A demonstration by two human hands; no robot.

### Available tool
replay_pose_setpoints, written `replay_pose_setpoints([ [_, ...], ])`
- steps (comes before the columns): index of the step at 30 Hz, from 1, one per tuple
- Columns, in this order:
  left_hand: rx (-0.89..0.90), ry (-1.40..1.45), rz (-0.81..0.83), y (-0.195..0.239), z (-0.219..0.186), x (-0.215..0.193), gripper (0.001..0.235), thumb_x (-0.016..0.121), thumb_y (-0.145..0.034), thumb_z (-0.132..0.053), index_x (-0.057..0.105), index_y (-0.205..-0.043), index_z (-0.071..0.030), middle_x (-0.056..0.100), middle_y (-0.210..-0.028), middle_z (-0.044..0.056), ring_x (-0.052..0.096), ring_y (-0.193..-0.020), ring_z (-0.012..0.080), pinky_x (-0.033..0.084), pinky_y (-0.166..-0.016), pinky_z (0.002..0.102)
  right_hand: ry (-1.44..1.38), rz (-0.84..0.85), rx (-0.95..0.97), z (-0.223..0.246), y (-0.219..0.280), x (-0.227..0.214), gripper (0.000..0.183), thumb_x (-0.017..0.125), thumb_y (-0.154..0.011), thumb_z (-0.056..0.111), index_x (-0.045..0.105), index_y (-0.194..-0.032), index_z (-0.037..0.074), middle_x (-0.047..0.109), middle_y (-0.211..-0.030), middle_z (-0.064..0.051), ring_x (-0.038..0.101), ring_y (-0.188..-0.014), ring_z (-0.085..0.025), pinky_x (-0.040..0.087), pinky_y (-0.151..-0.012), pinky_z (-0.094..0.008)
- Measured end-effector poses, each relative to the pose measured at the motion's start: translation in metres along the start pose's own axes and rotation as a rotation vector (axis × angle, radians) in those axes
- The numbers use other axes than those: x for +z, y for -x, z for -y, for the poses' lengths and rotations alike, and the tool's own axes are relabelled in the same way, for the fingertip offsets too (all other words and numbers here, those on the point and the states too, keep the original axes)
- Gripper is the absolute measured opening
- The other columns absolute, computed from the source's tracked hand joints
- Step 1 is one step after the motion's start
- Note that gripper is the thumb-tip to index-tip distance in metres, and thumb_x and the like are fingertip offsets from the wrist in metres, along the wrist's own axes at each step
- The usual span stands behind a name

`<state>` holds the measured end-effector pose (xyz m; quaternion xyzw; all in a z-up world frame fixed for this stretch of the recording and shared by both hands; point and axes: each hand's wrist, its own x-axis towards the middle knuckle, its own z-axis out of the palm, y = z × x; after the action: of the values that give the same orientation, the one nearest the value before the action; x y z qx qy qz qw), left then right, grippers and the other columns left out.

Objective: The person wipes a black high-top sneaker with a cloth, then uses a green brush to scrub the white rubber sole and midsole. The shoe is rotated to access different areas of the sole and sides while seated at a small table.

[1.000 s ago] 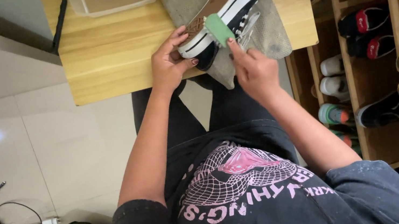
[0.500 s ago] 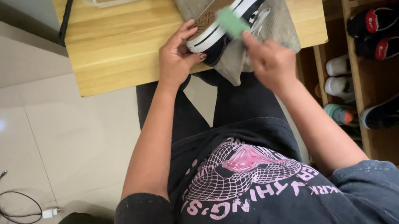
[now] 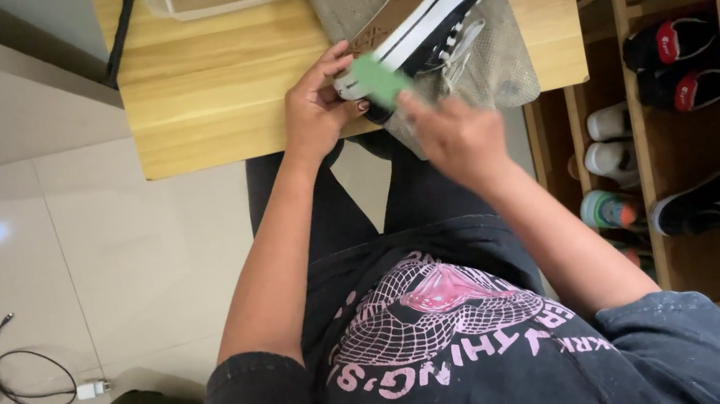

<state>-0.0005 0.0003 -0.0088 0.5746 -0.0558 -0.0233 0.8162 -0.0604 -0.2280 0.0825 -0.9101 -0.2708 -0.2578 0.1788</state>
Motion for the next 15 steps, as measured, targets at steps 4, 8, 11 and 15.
replay_pose_setpoints([
  [4, 0.001, -0.007, -0.004, 0.002, -0.006, 0.003, 0.067, 0.094, -0.072, 0.011, 0.068, -0.132, -0.005, 0.055, -0.15, 0.008, 0.069, -0.114, 0.0274, 0.066, -0.087, 0.029, 0.016, -0.055, 0.036, -0.004, -0.011, -0.006, 0.034, 0.065, -0.101, 0.014, 0.078, -0.13, 0.024, 0.052, -0.064, -0.005, 0.053, -0.045, -0.027, 0.045, -0.045, -0.034],
  [8, -0.007, 0.001, -0.011, 0.001, -0.01, 0.005, 0.064, 0.093, -0.071, 0.013, 0.07, -0.128, -0.004, 0.056, -0.148, 0.01, 0.069, -0.113, 0.0296, 0.066, -0.087, 0.031, 0.266, 0.008, -0.068, 0.019, -0.022, -0.03, 0.035, 0.063, -0.096, 0.023, 0.079, -0.124, 0.033, 0.05, -0.067, 0.001, 0.049, -0.041, -0.02, 0.044, -0.043, -0.032],
  [11, 0.003, -0.039, -0.002, 0.004, -0.016, 0.007, 0.062, 0.095, -0.069, 0.012, 0.072, -0.125, -0.005, 0.056, -0.148, 0.009, 0.068, -0.116, 0.0322, 0.066, -0.087, 0.032, 0.325, 0.103, -0.095, 0.026, -0.028, -0.052, 0.035, 0.063, -0.095, 0.022, 0.08, -0.124, 0.032, 0.051, -0.064, -0.001, 0.048, -0.038, -0.02, 0.041, -0.039, -0.033],
  [15, 0.02, -0.048, 0.014, 0.006, -0.019, 0.007, 0.06, 0.096, -0.07, 0.01, 0.072, -0.123, -0.004, 0.056, -0.148, 0.009, 0.068, -0.115, 0.0338, 0.065, -0.087, 0.033, 0.325, 0.15, -0.137, 0.039, -0.047, -0.061, 0.041, 0.063, -0.092, 0.017, 0.08, -0.127, 0.03, 0.054, -0.064, -0.001, 0.05, -0.037, -0.019, 0.042, -0.04, -0.031],
])
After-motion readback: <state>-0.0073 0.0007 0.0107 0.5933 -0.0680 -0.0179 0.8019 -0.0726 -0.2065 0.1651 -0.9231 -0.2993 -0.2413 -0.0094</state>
